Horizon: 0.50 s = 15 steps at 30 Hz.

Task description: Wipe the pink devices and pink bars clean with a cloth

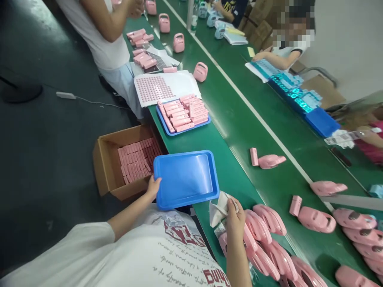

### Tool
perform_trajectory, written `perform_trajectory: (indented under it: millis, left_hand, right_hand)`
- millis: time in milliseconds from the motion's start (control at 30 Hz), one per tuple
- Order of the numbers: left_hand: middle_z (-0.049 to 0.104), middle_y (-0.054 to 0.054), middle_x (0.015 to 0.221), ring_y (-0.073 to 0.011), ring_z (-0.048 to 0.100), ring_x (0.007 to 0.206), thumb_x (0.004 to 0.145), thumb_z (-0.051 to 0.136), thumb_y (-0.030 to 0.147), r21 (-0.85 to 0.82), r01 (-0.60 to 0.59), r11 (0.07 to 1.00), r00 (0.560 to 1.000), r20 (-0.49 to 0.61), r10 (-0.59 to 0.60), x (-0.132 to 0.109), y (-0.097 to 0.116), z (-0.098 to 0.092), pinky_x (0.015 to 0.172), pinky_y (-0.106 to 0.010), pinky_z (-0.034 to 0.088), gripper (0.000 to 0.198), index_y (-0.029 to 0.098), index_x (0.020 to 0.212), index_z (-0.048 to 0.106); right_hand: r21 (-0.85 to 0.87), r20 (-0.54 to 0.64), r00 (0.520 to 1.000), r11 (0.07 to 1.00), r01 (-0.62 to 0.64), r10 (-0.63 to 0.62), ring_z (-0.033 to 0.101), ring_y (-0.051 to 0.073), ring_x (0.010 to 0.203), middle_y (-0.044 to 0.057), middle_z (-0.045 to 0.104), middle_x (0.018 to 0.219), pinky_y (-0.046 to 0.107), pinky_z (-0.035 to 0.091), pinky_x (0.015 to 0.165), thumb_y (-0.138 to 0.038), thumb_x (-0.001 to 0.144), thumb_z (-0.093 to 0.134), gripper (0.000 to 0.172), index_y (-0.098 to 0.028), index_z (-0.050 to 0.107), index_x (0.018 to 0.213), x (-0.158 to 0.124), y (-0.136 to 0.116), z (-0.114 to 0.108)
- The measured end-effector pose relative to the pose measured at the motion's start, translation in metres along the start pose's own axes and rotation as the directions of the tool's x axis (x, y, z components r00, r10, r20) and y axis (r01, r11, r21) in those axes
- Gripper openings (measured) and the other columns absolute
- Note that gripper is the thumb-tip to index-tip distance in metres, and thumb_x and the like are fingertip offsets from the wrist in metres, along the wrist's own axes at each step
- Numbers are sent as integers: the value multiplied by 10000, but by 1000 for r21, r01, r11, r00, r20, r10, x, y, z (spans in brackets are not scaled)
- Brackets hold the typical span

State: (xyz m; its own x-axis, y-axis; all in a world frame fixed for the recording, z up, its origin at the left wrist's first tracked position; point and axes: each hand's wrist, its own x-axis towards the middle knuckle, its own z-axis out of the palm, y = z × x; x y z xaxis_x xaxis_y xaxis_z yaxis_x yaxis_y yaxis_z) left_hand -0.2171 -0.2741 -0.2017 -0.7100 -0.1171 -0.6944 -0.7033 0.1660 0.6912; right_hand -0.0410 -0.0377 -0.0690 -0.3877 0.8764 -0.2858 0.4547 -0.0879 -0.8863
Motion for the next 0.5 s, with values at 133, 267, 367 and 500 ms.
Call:
perform_trajectory:
  millis: [133,267,367,500]
  left_hand:
    - [625,-19,767,-126,606,656,861,546,185,-155,100,983,978,-165,-126,32,-9,-71,672,-297,531,113,122,930,610]
    - [586,-1,627,-146,581,543,784,539,182,-294,172,940,910,-317,-266,61,-27,-128,617,-299,516,95,143,840,605]
    - [555,7,589,-149,551,501,754,554,152,-367,223,903,844,-391,-367,86,-47,-155,578,-307,501,139,116,878,606]
    - [610,-42,764,-155,592,639,832,574,183,-401,251,881,779,-457,-430,123,-76,-173,631,-331,522,198,87,1003,604]
  right_hand:
    - [30,148,989,999,-21,17,574,189,721,40,683,756,308,449,673,-469,602,680,354,-165,679,782,32,-5,63]
    - [-38,329,931,988,-150,154,524,148,568,29,662,669,267,392,520,-496,568,725,415,-162,694,812,52,-10,129]
    - [-59,408,866,955,-291,289,503,123,498,10,650,614,242,371,469,-474,553,763,433,-178,696,861,64,-14,168]
    - [-37,430,856,953,-302,288,633,176,699,58,740,847,253,466,584,-380,496,802,406,-201,688,842,84,-17,208]
